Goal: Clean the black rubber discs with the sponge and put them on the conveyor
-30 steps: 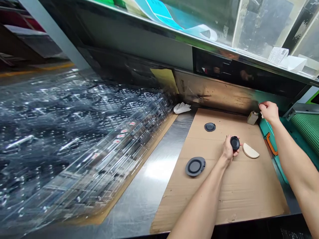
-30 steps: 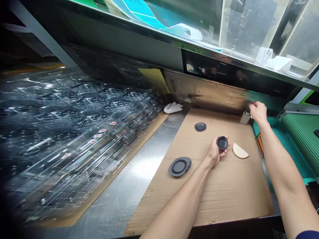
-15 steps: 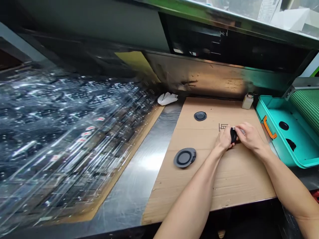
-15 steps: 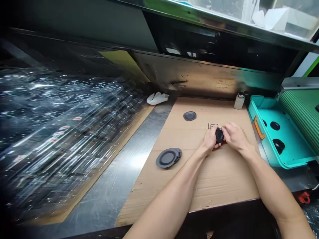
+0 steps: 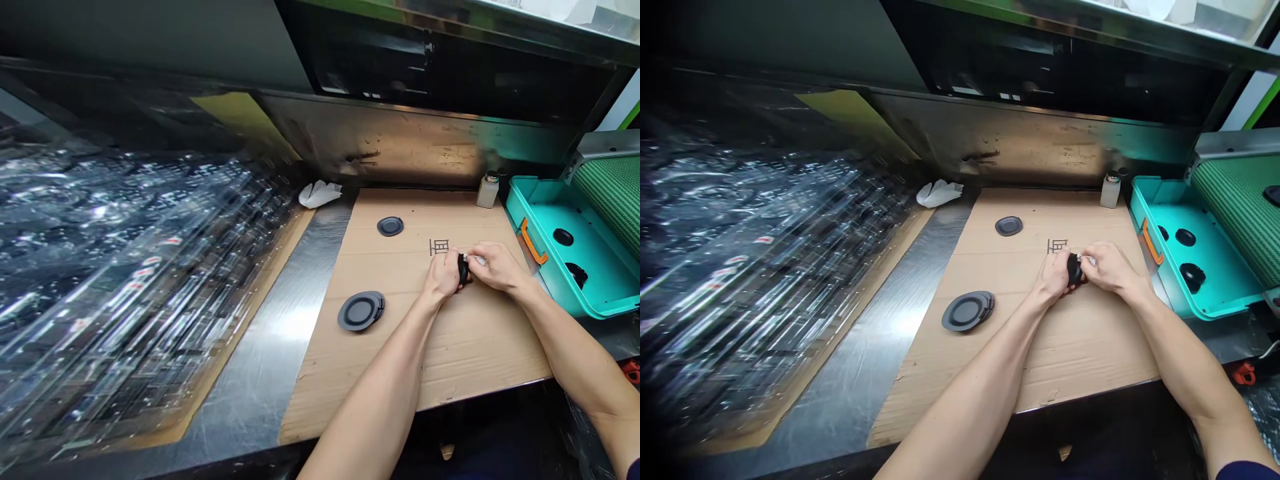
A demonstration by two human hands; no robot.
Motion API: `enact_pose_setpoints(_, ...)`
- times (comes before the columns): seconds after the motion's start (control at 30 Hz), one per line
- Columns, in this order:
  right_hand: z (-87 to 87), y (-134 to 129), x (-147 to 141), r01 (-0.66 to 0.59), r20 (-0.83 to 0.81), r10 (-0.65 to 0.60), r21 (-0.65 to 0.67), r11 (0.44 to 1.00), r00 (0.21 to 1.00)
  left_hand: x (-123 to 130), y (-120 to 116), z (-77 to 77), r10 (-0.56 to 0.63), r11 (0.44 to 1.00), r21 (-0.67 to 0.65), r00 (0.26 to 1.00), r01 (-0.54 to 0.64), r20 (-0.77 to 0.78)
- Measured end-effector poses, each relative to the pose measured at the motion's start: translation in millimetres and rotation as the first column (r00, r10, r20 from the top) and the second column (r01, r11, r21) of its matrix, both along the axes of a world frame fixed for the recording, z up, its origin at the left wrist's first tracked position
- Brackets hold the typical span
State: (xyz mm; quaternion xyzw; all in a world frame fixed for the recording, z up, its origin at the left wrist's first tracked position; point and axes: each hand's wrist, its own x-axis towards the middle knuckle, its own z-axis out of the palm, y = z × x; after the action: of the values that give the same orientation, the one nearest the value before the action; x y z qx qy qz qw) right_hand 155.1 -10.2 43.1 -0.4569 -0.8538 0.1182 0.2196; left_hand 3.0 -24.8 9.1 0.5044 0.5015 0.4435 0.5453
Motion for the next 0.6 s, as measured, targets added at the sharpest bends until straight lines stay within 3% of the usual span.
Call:
enact_pose_setpoints(0.2, 0.9, 2.4, 0.4, -0.004, 0.042, 0.002, 0.033, 0.999, 0.999, 1.3, 2.3, -7.0, 0.003, 0.996, 0.088, 0.998, 0.003, -0.07)
enact_pose_setpoints(0.6, 7.6, 2.0, -1.8, 0.015, 0.072, -0.013, -0.028, 1.0, 0.997, 1.5, 0.2, -2.8, 0.021, 0.998, 0.057, 0.998, -0.017, -0.064)
